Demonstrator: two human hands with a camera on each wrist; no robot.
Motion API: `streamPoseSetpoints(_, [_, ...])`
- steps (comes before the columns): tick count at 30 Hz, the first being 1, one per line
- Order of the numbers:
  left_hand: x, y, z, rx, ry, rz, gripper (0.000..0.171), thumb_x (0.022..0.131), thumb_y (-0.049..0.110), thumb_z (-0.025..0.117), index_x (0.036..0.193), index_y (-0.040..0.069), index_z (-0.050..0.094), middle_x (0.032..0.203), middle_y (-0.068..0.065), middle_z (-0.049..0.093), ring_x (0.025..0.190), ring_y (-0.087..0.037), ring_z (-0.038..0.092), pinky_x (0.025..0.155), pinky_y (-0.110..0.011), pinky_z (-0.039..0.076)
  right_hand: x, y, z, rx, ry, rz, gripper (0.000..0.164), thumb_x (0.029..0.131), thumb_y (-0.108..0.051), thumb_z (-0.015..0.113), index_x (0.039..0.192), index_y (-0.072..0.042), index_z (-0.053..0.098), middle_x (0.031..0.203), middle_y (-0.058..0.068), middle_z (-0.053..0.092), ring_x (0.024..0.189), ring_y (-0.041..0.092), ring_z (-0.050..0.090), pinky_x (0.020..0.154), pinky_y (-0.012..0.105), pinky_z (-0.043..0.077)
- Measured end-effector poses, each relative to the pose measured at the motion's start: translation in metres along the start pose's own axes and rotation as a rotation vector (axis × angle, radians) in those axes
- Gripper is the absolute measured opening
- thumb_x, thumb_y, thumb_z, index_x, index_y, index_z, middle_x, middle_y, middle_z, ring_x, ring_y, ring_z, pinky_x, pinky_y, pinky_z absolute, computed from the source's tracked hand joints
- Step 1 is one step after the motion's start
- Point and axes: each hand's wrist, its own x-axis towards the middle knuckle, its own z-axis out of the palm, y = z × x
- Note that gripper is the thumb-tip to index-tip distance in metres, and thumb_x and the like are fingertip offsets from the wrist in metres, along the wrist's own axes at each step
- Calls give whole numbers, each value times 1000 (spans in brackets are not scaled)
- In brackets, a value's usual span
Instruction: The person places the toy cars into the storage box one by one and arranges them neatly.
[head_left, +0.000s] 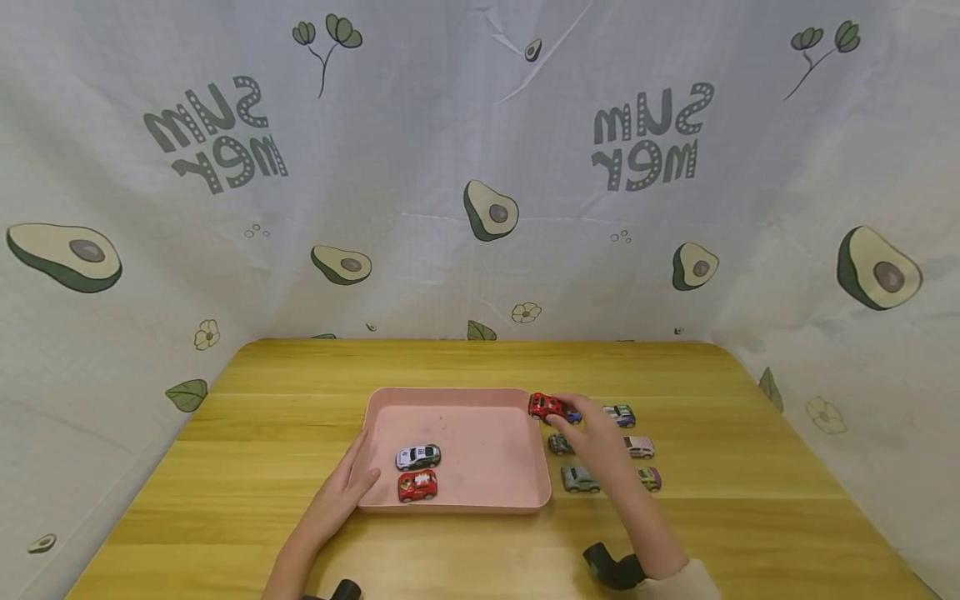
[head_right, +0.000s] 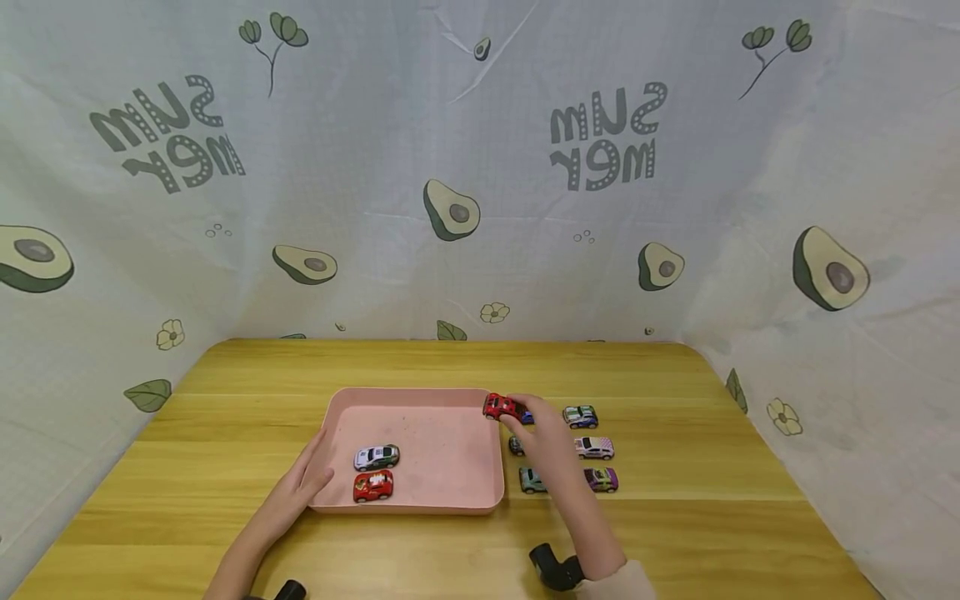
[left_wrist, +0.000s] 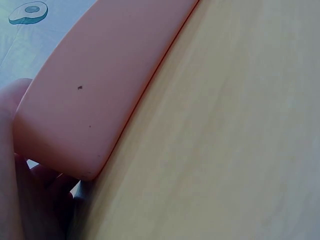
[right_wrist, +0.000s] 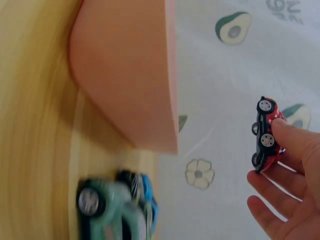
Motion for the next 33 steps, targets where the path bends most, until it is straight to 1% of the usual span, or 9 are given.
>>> streamPoseSetpoints(2, [0,0,0,0,-1,-3,65,91,38,49,146,25,16,153,-13,14,139,-39,12,109,-60,11,2,-9,5,6,13,-24,38,84,-25,63,116,-5,58,109,13,64,105,31,58,84,46,50])
streamPoseSetpoints(5, [1,0,0,4,0,-5,65,92,38,49,146,24,16,153,-13,14,139,-39,12,110,-60,11,5,-20,13,28,18,-28,37,84,-24,63,116,-5,59,110,13,64,104,30,59,81,44,51])
streamPoseSetpoints(8, [1,-1,0,9,2,-3,66,92,38,49,146,23,16,153,-14,14,139,-39,12,110,-60,11,8,-30,20,38,10,-10,38,84,-26,63,117,-7,59,114,12,62,107,29,58,83,44,50])
streamPoseSetpoints(10, [2,-1,0,11,2,-4,66,92,38,49,146,23,16,153,-14,14,139,-39,12,110,-60,11,9,-34,26,52,-6,1,38,84,-27,63,118,-9,58,116,10,62,109,28,57,87,45,49])
streamPoseSetpoints(15, [1,0,0,7,-4,-5,66,92,38,49,146,23,16,153,-13,14,139,-38,11,110,-59,10,12,-45,42,97,-32,-7,36,83,-25,65,116,-12,59,115,6,62,112,25,55,93,45,47])
streamPoseSetpoints(22, [1,-1,0,10,-2,-9,66,92,38,49,146,23,16,153,-13,14,139,-39,12,110,-59,11,16,-60,58,120,-57,-79,34,83,-22,65,115,-14,61,113,5,63,112,23,55,93,41,48])
streamPoseSetpoints(26, [1,0,0,16,-1,-10,66,92,37,49,147,22,16,153,-14,14,139,-39,12,110,-60,11,18,-67,68,92,-48,-130,33,81,-23,66,114,-15,63,109,3,66,106,21,59,88,38,51])
streamPoseSetpoints(29, [1,1,0,14,-5,-16,66,92,38,49,147,23,15,153,-14,14,139,-39,11,110,-60,11,18,-72,76,90,-67,-112,32,81,-25,66,112,-17,63,106,0,67,101,19,61,85,38,52])
streamPoseSetpoints(33, [1,1,0,15,-11,-30,66,92,40,48,147,23,15,153,-14,13,139,-39,11,109,-61,10,18,-78,87,124,-133,-69,32,84,-26,63,114,-15,61,112,2,64,107,21,58,90,40,50])
